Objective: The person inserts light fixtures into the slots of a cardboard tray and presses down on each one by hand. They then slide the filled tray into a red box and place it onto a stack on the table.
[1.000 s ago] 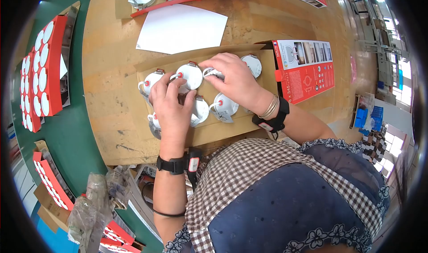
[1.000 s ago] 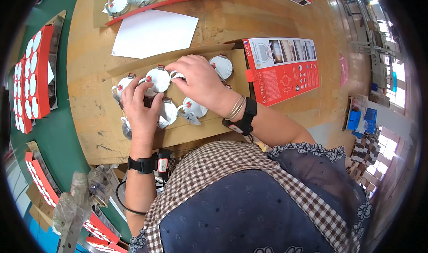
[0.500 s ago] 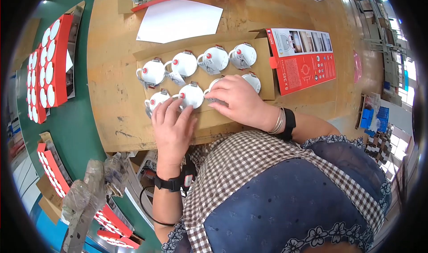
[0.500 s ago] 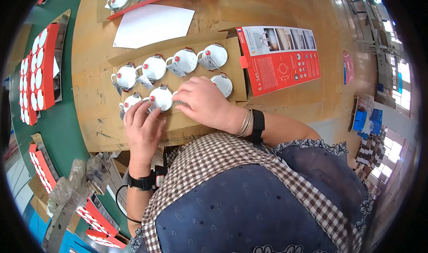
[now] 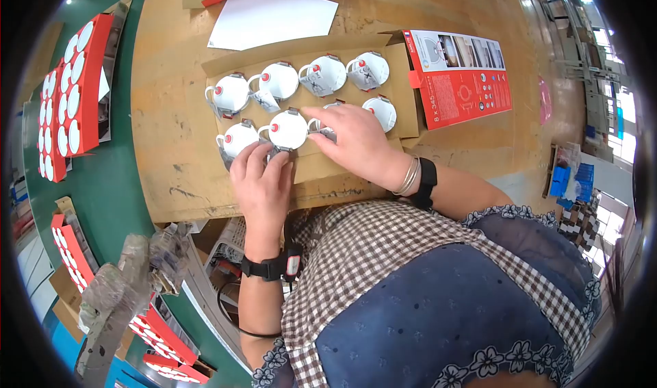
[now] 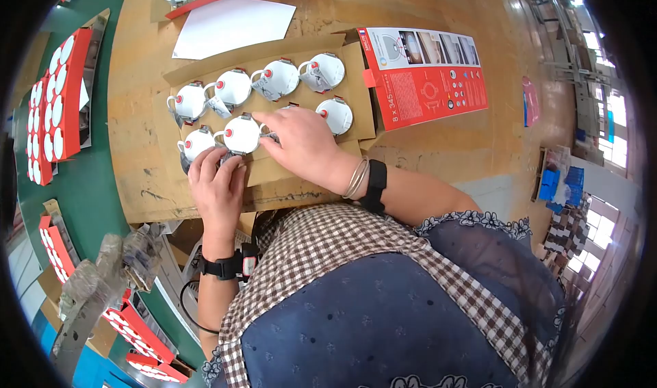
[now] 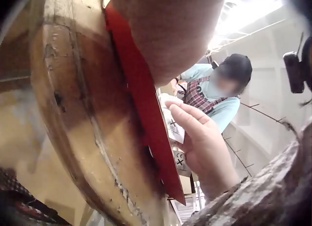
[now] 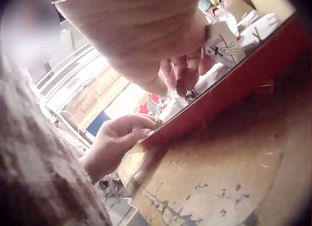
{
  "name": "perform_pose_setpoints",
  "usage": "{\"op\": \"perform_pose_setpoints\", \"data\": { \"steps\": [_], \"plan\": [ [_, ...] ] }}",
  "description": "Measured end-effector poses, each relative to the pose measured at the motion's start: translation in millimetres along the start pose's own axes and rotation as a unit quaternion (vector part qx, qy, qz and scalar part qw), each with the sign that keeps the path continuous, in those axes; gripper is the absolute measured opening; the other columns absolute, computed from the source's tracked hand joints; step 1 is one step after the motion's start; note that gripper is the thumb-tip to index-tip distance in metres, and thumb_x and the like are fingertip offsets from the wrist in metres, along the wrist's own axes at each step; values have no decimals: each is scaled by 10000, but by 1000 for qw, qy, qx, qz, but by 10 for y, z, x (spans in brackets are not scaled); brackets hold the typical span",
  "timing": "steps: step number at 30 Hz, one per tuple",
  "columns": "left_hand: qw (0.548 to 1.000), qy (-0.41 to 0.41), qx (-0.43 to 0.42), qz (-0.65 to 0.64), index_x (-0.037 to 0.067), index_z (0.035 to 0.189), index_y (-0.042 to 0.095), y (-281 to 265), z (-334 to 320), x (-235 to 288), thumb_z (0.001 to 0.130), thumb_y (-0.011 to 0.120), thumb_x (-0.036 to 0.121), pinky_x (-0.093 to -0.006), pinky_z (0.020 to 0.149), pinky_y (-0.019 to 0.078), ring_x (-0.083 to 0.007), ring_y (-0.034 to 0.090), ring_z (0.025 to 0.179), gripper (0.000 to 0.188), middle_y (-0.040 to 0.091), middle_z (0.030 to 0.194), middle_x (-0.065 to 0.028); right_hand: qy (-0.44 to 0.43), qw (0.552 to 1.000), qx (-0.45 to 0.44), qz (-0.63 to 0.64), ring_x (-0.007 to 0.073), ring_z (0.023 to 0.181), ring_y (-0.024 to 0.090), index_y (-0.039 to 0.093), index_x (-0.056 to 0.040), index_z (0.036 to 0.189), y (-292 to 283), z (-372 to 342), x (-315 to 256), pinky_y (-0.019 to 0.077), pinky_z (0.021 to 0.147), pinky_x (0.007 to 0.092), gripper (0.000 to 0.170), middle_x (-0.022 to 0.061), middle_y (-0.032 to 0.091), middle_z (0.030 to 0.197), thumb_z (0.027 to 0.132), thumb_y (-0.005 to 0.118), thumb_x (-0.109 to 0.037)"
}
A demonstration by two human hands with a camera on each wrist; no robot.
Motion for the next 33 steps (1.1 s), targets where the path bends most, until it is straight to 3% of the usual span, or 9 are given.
{"op": "perform_pose_setpoints", "data": {
  "steps": [6, 8, 17, 26, 33],
  "plan": [
    [998, -56, 24, -25, 107, 1019, 727, 32, -11, -40, 758, 829, 102, -474, 968, 448, -319, 578, 1144, 280, 642, 1179, -74, 10, 999, -24, -39, 324, 891, 662, 734, -94, 1069, 63, 0, -13, 527, 763, 442, 234, 102, 684, 898, 856, 741, -193],
    [997, -68, 20, -7, 113, 1038, 728, 25, 34, -35, 787, 830, 137, -456, 965, 445, -317, 576, 1115, 272, 648, 1154, -74, -24, 999, -3, -38, 311, 860, 663, 738, -89, 989, 88, -23, -22, 531, 728, 428, 166, 95, 676, 883, 851, 743, -181],
    [997, -72, 4, 6, 128, 966, 758, 47, 135, -27, 782, 820, 141, -450, 950, 452, -301, 571, 1107, 194, 661, 1139, -46, -28, 998, 48, -37, 310, 787, 663, 746, -92, 855, 128, -13, -42, 531, 688, 438, 83, 81, 663, 809, 854, 711, -168],
    [998, -59, 9, -3, 137, 838, 762, 126, 152, -28, 763, 793, 119, -435, 851, 442, -292, 591, 1053, 83, 671, 1078, -29, -1, 997, 54, -50, 324, 756, 671, 727, -74, 811, 173, -11, -9, 537, 669, 444, 104, 91, 671, 819, 862, 705, -162],
    [998, -68, 7, 9, 143, 834, 762, 140, 151, -64, 753, 812, 108, -429, 887, 459, -280, 595, 1039, 102, 670, 1032, -14, 4, 998, 44, -51, 320, 758, 671, 729, -78, 820, 196, 17, 11, 540, 669, 437, 91, 88, 672, 818, 861, 705, -155]
  ]
}}
Point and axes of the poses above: each hand's wrist, its own z-axis towards the middle knuckle, its own y-axis out of the palm, x = y × z, the point moved 7 cm from there along z, towards the middle knuckle
